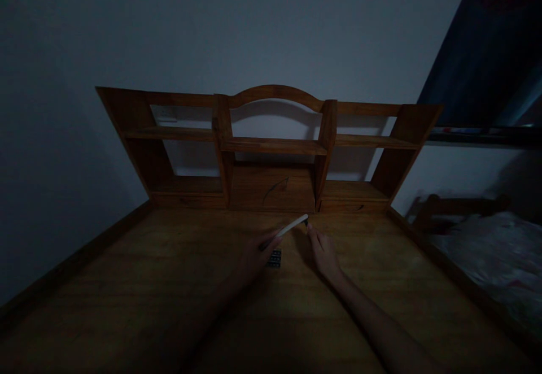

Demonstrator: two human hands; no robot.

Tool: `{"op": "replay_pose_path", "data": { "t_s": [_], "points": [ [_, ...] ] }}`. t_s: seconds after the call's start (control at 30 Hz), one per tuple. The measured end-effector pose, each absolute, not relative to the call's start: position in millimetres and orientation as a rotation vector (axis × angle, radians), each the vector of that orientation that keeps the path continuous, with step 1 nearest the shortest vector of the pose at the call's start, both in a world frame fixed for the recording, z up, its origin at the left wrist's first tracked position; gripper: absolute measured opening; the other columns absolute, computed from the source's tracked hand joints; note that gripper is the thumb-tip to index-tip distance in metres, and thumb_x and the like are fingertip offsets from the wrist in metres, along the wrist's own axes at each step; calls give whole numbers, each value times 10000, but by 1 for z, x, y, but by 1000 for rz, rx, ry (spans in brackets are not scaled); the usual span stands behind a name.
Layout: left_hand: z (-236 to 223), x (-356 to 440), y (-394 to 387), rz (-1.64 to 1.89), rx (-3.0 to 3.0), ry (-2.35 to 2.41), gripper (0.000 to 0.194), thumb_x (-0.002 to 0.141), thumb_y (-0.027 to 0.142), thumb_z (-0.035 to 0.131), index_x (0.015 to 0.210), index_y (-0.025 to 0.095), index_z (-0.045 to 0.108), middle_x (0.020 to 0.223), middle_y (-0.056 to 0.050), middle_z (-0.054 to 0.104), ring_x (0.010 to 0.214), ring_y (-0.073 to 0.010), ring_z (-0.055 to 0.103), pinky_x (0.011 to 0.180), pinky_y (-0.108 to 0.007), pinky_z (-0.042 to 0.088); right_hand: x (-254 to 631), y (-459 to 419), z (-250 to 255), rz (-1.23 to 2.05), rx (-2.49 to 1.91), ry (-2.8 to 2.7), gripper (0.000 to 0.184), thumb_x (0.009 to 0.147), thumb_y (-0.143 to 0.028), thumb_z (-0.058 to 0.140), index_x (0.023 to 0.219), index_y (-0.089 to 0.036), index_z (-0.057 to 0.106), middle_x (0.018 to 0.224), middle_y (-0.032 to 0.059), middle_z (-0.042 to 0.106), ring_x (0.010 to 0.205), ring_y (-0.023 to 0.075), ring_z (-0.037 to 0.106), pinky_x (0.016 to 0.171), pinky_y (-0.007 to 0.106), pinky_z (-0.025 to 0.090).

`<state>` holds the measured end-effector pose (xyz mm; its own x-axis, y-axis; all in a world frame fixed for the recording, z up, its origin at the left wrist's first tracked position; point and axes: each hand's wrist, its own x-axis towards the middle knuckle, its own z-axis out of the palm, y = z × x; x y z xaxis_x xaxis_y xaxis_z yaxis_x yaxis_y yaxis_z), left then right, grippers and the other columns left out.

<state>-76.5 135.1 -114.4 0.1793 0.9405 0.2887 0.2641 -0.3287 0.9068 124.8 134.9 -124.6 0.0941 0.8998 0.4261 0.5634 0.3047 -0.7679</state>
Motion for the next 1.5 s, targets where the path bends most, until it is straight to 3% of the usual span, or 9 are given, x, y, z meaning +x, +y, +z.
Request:
{"op": "replay_pose_path", "data": {
  "t_s": [0.6,0.83,1.5],
  "points": [
    [-119,-75,138,1140,1642,1150,431,806,496,537,1079,192,673,952,-52,711,897,-253,652,828,-398,512,123,136,-125,424,-1343,-1573,585,928,-534,262,811,-130,668,718,74,651,649,191,577,565,242,352],
    [-117,-75,139,1110,1592,1096,458,798,517,532,1068,176,675,967,-44,707,913,-254,642,817,-377,504,124,136,-126,426,-1355,-1590,585,935,-525,238,871,-137,671,736,82,653,675,199,579,572,246,364],
    [-120,-77,142,1129,1597,1111,447,796,501,545,1065,169,675,986,-54,705,925,-255,640,806,-365,501,125,136,-125,432,-1347,-1562,557,934,-519,264,794,-147,654,748,76,657,678,196,589,571,243,364]
  ]
}}
